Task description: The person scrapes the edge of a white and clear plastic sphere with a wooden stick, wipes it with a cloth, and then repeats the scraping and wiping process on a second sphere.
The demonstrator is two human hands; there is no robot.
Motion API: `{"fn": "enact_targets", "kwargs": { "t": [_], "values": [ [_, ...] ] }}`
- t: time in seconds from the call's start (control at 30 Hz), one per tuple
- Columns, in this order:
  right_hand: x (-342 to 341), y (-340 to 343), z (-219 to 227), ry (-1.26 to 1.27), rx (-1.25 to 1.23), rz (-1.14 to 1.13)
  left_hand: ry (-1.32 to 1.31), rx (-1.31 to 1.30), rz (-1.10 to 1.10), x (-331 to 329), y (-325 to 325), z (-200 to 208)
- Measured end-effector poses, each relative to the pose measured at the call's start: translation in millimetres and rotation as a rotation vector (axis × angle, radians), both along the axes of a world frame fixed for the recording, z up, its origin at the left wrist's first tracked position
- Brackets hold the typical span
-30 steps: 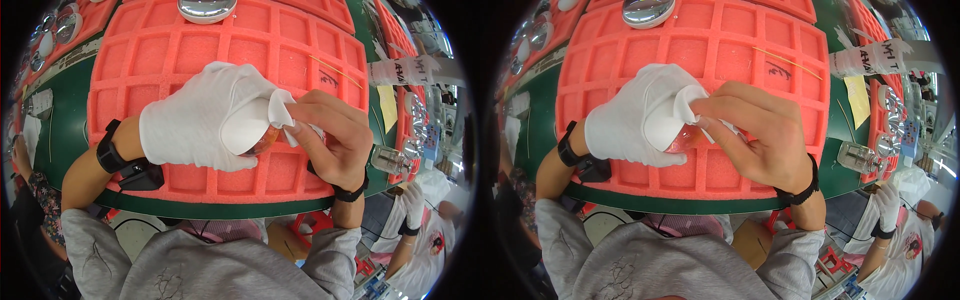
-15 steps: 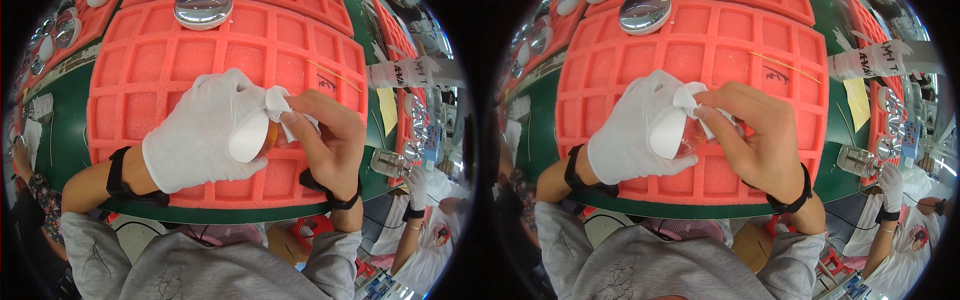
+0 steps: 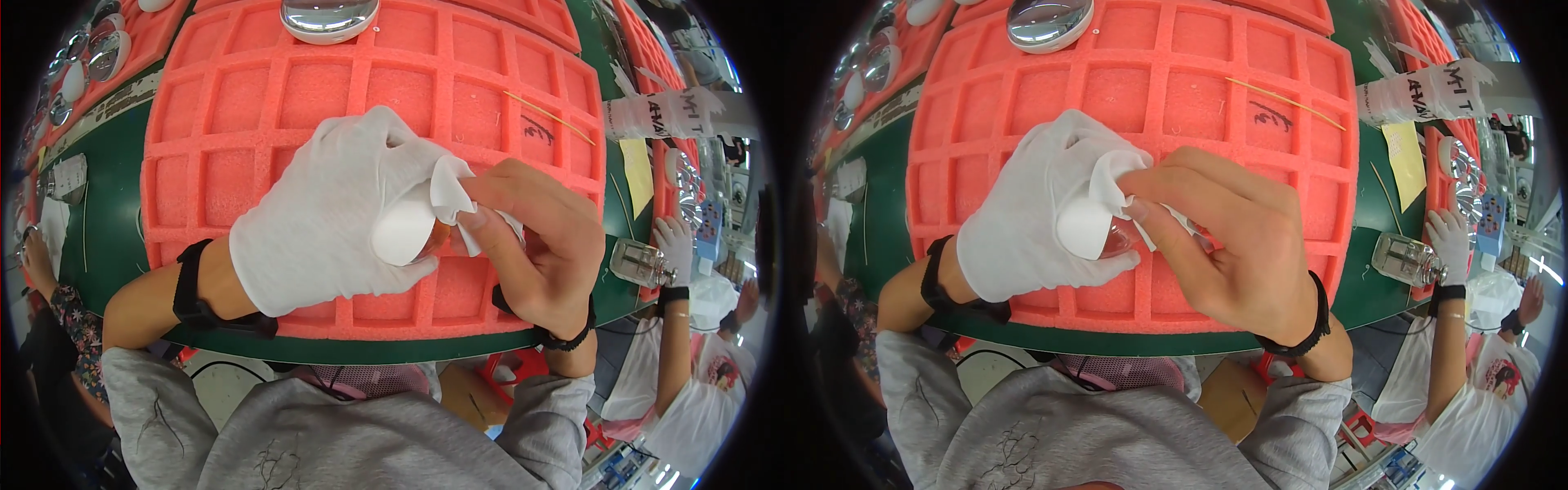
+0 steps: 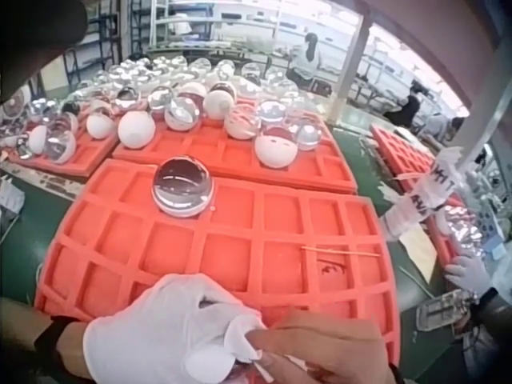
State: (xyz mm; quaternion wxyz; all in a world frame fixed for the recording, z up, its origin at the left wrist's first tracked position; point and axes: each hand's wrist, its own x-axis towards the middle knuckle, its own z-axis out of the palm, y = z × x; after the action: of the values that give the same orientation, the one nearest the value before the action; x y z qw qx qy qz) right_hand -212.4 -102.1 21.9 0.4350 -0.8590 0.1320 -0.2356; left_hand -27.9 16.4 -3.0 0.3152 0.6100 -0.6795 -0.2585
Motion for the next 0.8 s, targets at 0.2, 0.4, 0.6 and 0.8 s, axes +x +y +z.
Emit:
{"fn": "enact_targets", "kwargs": {
  "t": [0.2, 0.4, 0.6, 0.8],
  "values": [
    [0.8, 2.2, -6.4, -0.011, 0.123, -0.087, -0.023, -0.027, 0.037, -4.1, -0.4, 2.3],
    [0.2, -0.5, -0.2, 0.0, 0.029, -0.009, -0.039, -0.05, 0.039, -4.4, 0.1, 2.5],
    [-1.0, 2.7, 2.4, 0.024, 0.042, -0.03, -0.017, -0.048, 0.016, -2.3, 0.0, 0.5],
    [0.7, -0.9, 2.2, -0.019, -0.102, 0.007, -0.039, -0.036, 0.018, -1.5, -1.7, 1.3]
  ]
}}
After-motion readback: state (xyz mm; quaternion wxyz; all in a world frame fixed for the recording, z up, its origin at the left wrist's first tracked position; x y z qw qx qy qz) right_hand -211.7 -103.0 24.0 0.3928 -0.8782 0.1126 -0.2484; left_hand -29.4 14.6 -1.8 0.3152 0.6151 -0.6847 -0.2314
